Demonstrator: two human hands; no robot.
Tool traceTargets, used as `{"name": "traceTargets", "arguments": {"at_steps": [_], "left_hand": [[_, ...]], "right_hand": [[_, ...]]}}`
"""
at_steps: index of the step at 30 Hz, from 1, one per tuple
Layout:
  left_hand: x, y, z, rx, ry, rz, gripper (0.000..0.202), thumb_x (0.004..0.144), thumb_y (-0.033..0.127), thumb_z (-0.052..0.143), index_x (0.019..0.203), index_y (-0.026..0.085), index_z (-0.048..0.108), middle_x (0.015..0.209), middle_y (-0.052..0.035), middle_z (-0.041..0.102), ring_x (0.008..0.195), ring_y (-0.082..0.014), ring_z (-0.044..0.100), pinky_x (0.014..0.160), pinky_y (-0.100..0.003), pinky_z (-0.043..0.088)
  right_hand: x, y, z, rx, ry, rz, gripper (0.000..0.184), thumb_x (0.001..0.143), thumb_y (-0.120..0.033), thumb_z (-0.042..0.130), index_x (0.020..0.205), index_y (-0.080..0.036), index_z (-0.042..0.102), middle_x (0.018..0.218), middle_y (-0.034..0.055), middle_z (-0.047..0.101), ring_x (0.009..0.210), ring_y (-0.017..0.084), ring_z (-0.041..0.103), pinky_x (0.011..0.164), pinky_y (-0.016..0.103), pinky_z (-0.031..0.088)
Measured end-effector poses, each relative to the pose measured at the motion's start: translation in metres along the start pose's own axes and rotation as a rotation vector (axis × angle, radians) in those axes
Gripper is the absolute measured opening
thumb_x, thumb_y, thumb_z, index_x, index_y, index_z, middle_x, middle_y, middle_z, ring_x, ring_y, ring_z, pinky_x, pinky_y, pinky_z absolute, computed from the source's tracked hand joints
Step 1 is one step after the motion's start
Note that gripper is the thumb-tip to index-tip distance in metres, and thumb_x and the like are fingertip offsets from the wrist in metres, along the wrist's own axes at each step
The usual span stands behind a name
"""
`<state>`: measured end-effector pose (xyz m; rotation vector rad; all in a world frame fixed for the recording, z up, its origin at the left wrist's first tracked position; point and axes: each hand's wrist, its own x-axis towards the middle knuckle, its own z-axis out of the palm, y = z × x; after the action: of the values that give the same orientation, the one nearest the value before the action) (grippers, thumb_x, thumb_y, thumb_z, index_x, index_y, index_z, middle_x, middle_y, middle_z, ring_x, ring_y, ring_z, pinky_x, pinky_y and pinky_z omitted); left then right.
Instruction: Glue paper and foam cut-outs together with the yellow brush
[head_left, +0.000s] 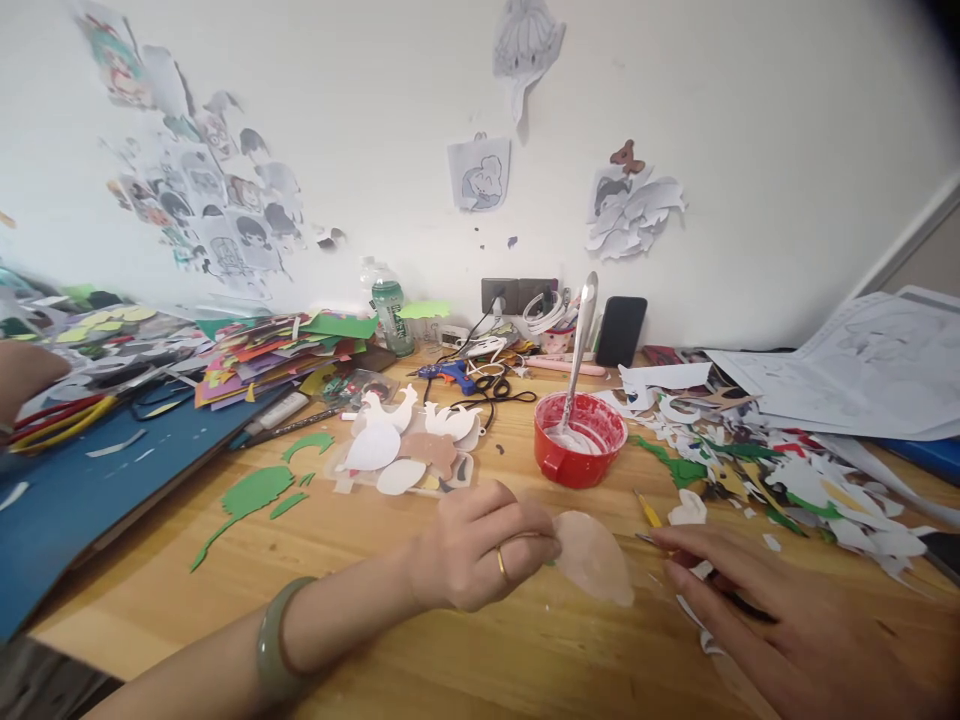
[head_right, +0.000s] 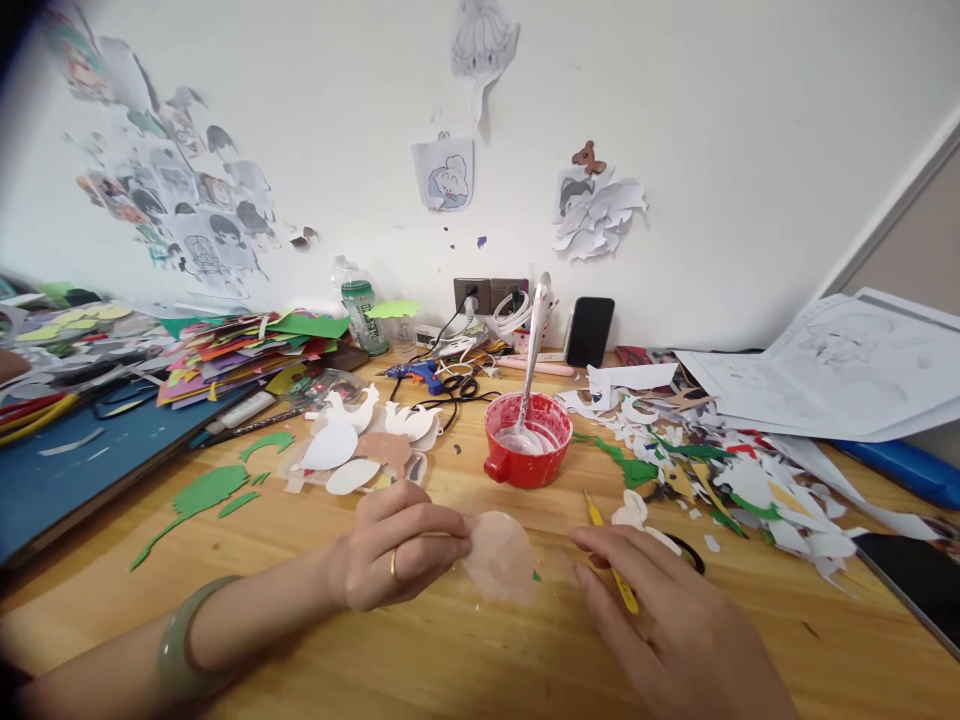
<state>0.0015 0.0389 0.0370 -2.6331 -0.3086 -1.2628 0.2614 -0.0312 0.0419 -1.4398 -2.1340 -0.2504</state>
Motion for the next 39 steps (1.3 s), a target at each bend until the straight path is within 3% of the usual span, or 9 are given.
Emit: {"name": "traceTargets", "arguments": {"at_steps": [6,9,11,15,18,21,31,35,39], "left_hand": [[-0.015,0.015,-0.006,-0.016,-0.250,0.007,0.011,0.083,0.012,0.047,0.085,0.014,0.058,0.079,-0.0035,0.064,0.062,-0.0137,0.045,0.052,-0.026,0.035],[-0.022,0.022,-0.008,-0.013,-0.308,0.130,0.012,0.082,0.013,0.048,0.075,0.014,0.059,0.069,-0.0034,0.061,0.054,-0.0127,0.042,0.045,-0.027,0.029],[-0.024,0.024,-0.011,-0.047,-0.346,0.095,0.011,0.081,0.012,0.049,0.076,0.014,0.059,0.070,-0.0040,0.060,0.055,-0.0131,0.042,0.046,-0.026,0.030],[-0.019,0.018,-0.017,-0.255,-0.403,-0.503,0.011,0.078,0.011,0.049,0.079,0.015,0.059,0.077,-0.0033,0.060,0.070,-0.0134,0.048,0.064,-0.025,0.039],[-0.014,0.005,-0.016,-0.400,-0.457,-1.045,0.004,0.071,0.019,0.058,0.072,0.016,0.062,0.068,0.0006,0.058,0.062,-0.0108,0.047,0.055,-0.020,0.036],[-0.011,-0.010,-0.011,-0.581,-0.515,-1.315,0.011,0.067,0.024,0.060,0.071,0.014,0.062,0.062,0.0022,0.058,0.053,-0.0086,0.046,0.047,-0.018,0.033],[-0.009,-0.032,0.034,-0.508,-0.556,-1.310,0.014,0.065,0.028,0.060,0.074,0.017,0.063,0.072,0.0003,0.066,0.068,-0.0147,0.060,0.056,-0.021,0.042],[-0.001,-0.028,0.036,-0.356,-0.594,-1.284,0.014,0.064,0.028,0.059,0.073,0.019,0.063,0.073,-0.0002,0.066,0.069,-0.0172,0.060,0.058,-0.023,0.042],[0.004,-0.024,0.034,-0.269,-0.628,-1.233,0.014,0.064,0.028,0.057,0.075,0.021,0.064,0.074,0.0007,0.066,0.071,-0.0178,0.060,0.059,-0.025,0.041]], "right_hand": [[-0.002,-0.002,0.011,0.015,-0.054,-0.024,0.023,0.086,-0.036,0.040,0.093,-0.031,0.062,0.092,-0.0047,0.067,0.081,0.016,0.064,0.067,0.029,0.055],[-0.004,-0.001,0.012,0.032,-0.054,-0.060,0.024,0.086,-0.034,0.041,0.092,-0.029,0.063,0.091,-0.0033,0.067,0.079,0.015,0.064,0.068,0.026,0.054],[-0.003,-0.004,0.012,0.034,-0.057,-0.102,0.024,0.086,-0.032,0.041,0.093,-0.028,0.063,0.090,-0.0022,0.068,0.079,0.015,0.064,0.068,0.024,0.054],[0.005,-0.017,0.019,0.033,-0.119,-0.319,0.029,0.081,-0.016,0.040,0.099,-0.024,0.062,0.098,-0.0003,0.066,0.088,0.013,0.061,0.073,0.023,0.052],[0.010,-0.022,0.033,0.011,-0.185,-0.459,0.038,0.075,-0.008,0.038,0.103,-0.020,0.061,0.103,0.0009,0.065,0.090,0.014,0.060,0.075,0.026,0.051],[0.010,-0.017,0.047,-0.044,-0.190,-0.514,0.042,0.073,-0.005,0.038,0.107,-0.020,0.059,0.107,-0.0003,0.063,0.093,0.017,0.059,0.075,0.032,0.050],[0.004,0.011,0.051,-0.296,-0.121,-0.639,0.039,0.070,-0.006,0.037,0.097,-0.018,0.062,0.100,0.0022,0.065,0.094,0.021,0.057,0.081,0.042,0.040],[0.009,0.006,0.050,-0.243,-0.105,-0.571,0.033,0.075,-0.007,0.038,0.094,-0.019,0.062,0.094,0.0017,0.066,0.092,0.020,0.057,0.082,0.040,0.040],[0.017,-0.010,0.060,-0.166,-0.125,-0.546,0.042,0.074,-0.005,0.037,0.110,-0.015,0.057,0.110,0.0039,0.061,0.100,0.019,0.053,0.083,0.038,0.042]]}}
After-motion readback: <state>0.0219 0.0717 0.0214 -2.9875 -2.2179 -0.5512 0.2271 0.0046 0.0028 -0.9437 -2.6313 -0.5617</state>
